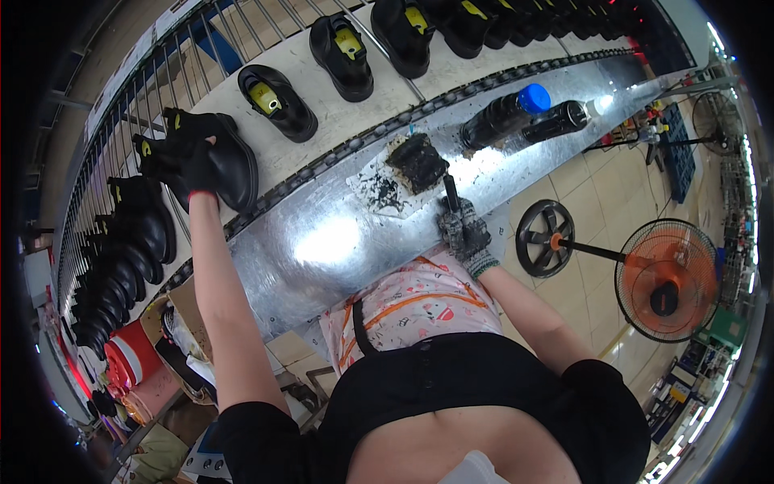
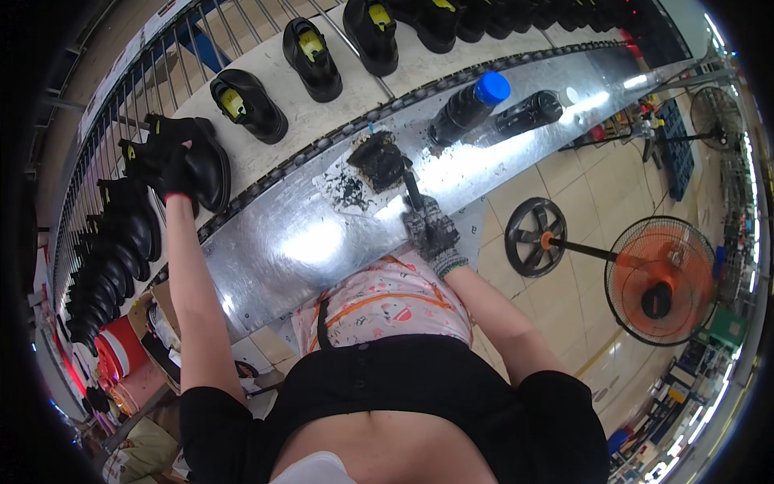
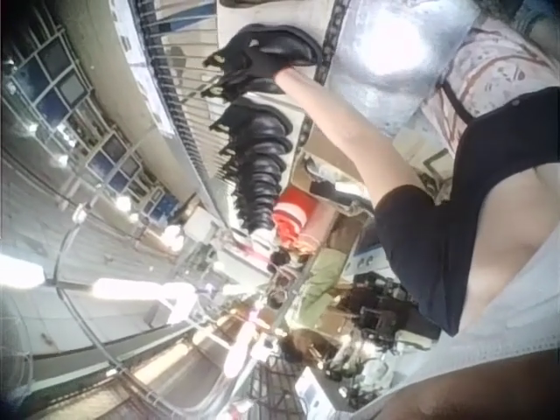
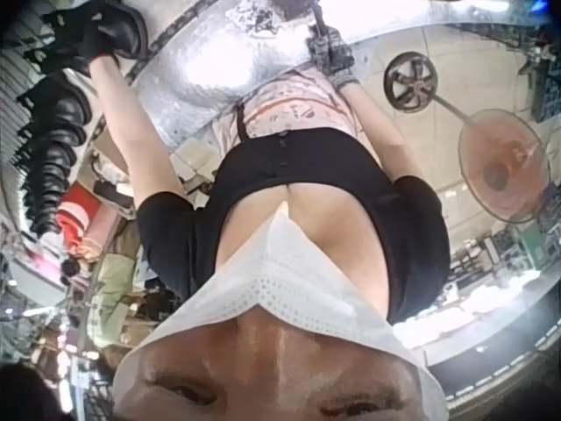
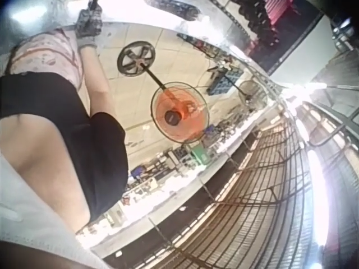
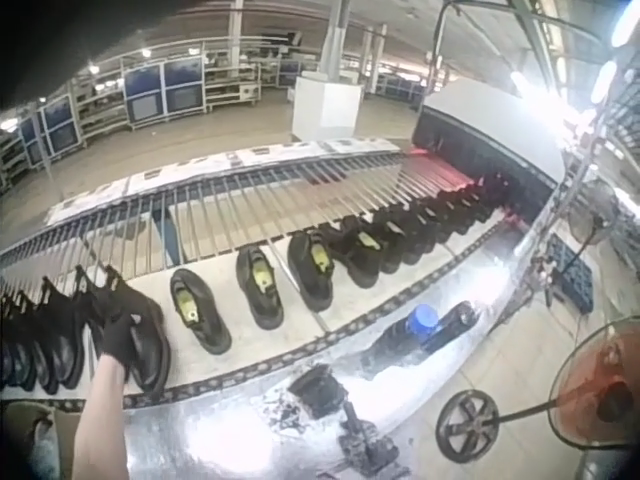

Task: Apply adhesive or sealant to the edge of a black leather boot using a small brush and then clean or polish the surface.

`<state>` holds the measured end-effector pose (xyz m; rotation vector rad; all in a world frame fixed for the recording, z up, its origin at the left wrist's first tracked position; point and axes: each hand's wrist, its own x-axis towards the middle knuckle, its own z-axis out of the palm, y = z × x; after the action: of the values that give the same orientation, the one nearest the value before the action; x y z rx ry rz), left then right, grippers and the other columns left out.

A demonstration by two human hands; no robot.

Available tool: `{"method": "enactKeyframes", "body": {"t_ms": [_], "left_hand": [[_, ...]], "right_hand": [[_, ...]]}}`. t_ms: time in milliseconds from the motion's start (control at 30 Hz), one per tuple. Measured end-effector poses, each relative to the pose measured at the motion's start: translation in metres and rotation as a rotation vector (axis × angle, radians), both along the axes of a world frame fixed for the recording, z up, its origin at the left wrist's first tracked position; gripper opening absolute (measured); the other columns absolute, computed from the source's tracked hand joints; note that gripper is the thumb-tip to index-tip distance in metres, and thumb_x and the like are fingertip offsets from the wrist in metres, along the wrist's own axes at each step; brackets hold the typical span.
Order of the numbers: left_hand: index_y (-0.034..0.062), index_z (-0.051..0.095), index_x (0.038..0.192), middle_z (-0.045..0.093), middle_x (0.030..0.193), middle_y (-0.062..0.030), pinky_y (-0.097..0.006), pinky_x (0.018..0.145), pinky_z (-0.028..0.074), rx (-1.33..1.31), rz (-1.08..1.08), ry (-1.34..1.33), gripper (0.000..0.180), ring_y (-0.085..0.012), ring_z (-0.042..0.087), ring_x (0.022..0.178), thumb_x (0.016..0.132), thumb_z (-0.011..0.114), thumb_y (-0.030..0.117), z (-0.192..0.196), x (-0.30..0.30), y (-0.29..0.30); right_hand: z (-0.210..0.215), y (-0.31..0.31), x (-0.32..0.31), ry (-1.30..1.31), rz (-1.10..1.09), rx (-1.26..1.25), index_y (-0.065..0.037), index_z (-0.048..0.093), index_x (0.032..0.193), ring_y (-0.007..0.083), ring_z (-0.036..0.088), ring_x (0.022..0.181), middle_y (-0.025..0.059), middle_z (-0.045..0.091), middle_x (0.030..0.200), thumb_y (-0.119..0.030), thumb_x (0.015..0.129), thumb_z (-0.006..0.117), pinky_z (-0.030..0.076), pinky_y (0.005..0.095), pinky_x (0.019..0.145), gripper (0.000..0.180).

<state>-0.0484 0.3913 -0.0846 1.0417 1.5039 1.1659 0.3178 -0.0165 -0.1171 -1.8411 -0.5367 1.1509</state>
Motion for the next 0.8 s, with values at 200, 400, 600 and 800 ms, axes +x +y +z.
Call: {"method": "enactKeyframes", "body": {"t_ms": [200, 400, 600, 800], "left_hand": [[-0.0001, 0.065, 0.105, 0.063, 0.107, -0.0075, -0.028, 0.088, 0.046, -0.053, -0.137, -0.078, 0.033, -0.0152, 0.059, 0.094, 0.079, 0.066, 0.019, 0.028, 0.019, -0.15], [-0.0022, 0.064, 0.108, 0.065, 0.104, -0.0099, -0.03, 0.09, 0.047, 0.089, -0.08, 0.332, 0.04, -0.0181, 0.059, 0.099, 0.073, 0.076, 0.012, 0.045, 0.053, -0.293], [0.0129, 0.013, 0.147, 0.049, 0.128, -0.0218, -0.042, 0.089, 0.05, -0.044, -0.385, -0.348, 0.072, -0.03, 0.057, 0.107, 0.092, 0.049, 0.04, 0.011, 0.011, -0.197], [-0.0025, 0.061, 0.091, 0.061, 0.095, -0.0151, -0.039, 0.097, 0.034, 0.057, -0.92, -0.309, 0.053, -0.0279, 0.051, 0.107, 0.095, 0.036, 0.044, 0.022, 0.051, -0.152]], "right_hand": [[0.006, -0.001, 0.007, 0.13, -0.052, 0.252, -0.006, 0.055, 0.11, 0.0242, 0.06, 0.072, 0.009, 0.062, 0.08, -0.023, 0.086, 0.059, 0.048, 0.0374, 0.07, 0.03], [0.028, -0.007, 0.002, -0.088, 0.142, 0.064, -0.004, 0.053, 0.111, 0.0155, 0.054, 0.046, 0.0116, 0.06, 0.071, -0.036, 0.089, 0.055, 0.05, 0.0299, 0.052, 0.038], [0.055, -0.016, 0.026, -0.005, 0.234, -0.186, -0.004, 0.049, 0.118, 0.0224, 0.064, 0.065, 0.0183, 0.061, 0.09, -0.041, 0.087, 0.056, 0.052, 0.0361, 0.062, 0.049], [0.012, 0.001, 0.035, -0.427, 0.435, 0.151, 0.0, 0.03, 0.139, 0.0283, 0.058, 0.103, 0.0215, 0.051, 0.124, -0.027, 0.081, 0.063, 0.045, 0.0352, 0.088, 0.072]]}}
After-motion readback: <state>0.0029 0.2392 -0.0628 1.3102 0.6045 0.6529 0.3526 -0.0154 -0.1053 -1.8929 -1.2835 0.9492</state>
